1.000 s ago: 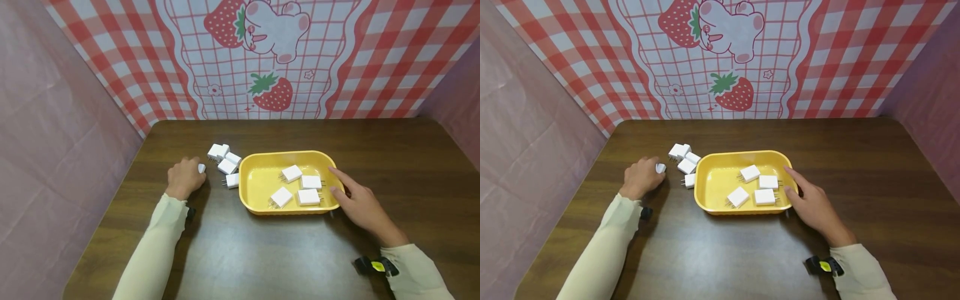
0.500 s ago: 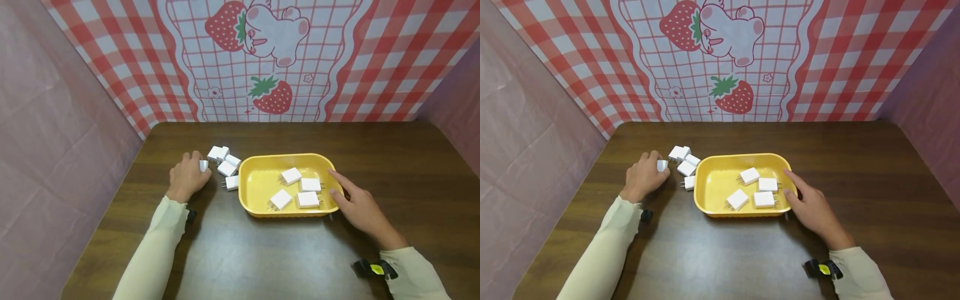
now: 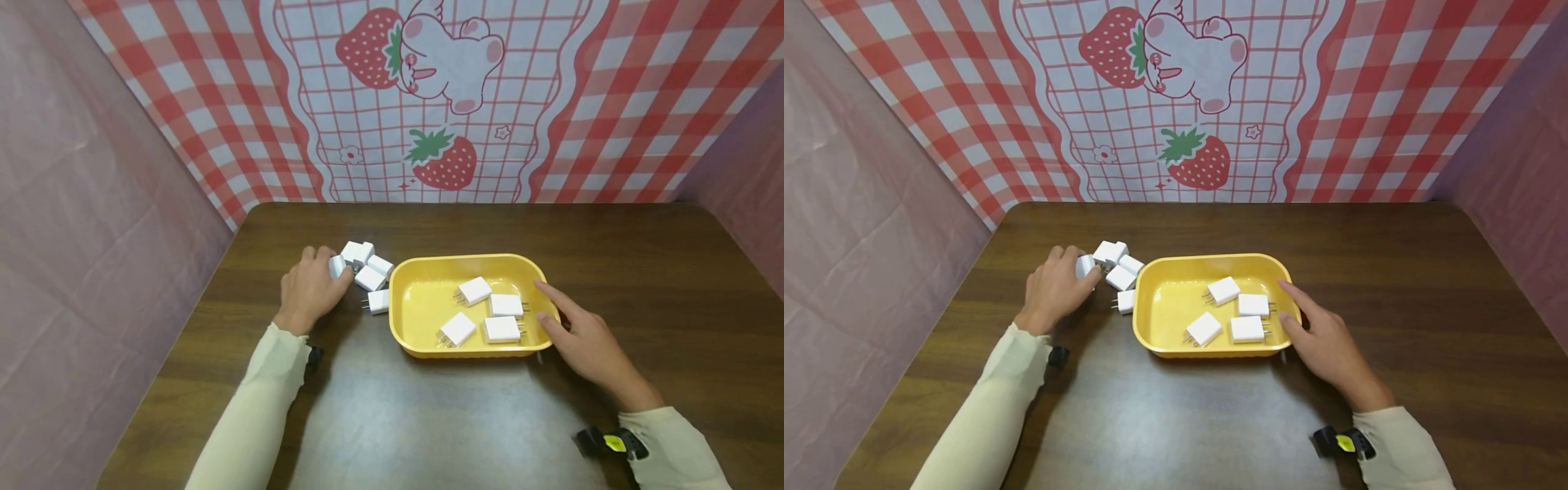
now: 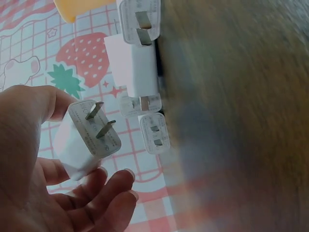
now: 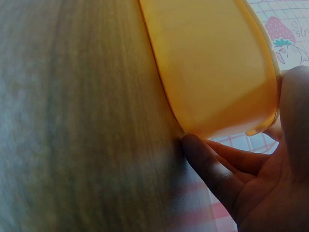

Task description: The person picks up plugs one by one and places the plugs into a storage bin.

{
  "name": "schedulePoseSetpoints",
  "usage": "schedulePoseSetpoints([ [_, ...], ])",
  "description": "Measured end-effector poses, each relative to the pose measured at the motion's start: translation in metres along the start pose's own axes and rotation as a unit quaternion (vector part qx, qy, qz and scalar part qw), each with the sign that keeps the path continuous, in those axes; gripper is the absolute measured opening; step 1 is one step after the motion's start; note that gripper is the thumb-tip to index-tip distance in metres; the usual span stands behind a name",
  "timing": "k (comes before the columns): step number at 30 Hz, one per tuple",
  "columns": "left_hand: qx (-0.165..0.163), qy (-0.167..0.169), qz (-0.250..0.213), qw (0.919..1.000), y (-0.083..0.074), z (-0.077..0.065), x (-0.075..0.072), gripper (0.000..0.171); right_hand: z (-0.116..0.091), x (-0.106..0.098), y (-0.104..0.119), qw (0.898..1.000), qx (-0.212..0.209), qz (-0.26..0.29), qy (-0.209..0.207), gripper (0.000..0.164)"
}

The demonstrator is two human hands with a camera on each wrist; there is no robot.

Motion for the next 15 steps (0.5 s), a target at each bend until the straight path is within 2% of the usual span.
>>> schedulePoseSetpoints([
  [7, 0.031, -0.058, -0.025, 0.9975, -0.008, -0.002, -0.007, 0.047, 0.000, 0.000, 0.000, 1.000, -0.007, 0.003, -0.004, 0.059],
  [15, 0.072, -0.130, -0.074, 0.9861, -0.016, -0.005, -0.015, 0.042, 0.000, 0.000, -0.001, 1.000, -0.002, 0.000, -0.005, 0.058],
])
Point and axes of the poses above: each hand's wrist, its own z-axis towards the middle knuckle, its own x-axis out of the palm, y = z × x, the point moved 4 cm from there along z, towards the middle knuckle, and after that the axes turned 4 degrees about y, right-handed, at the moved point
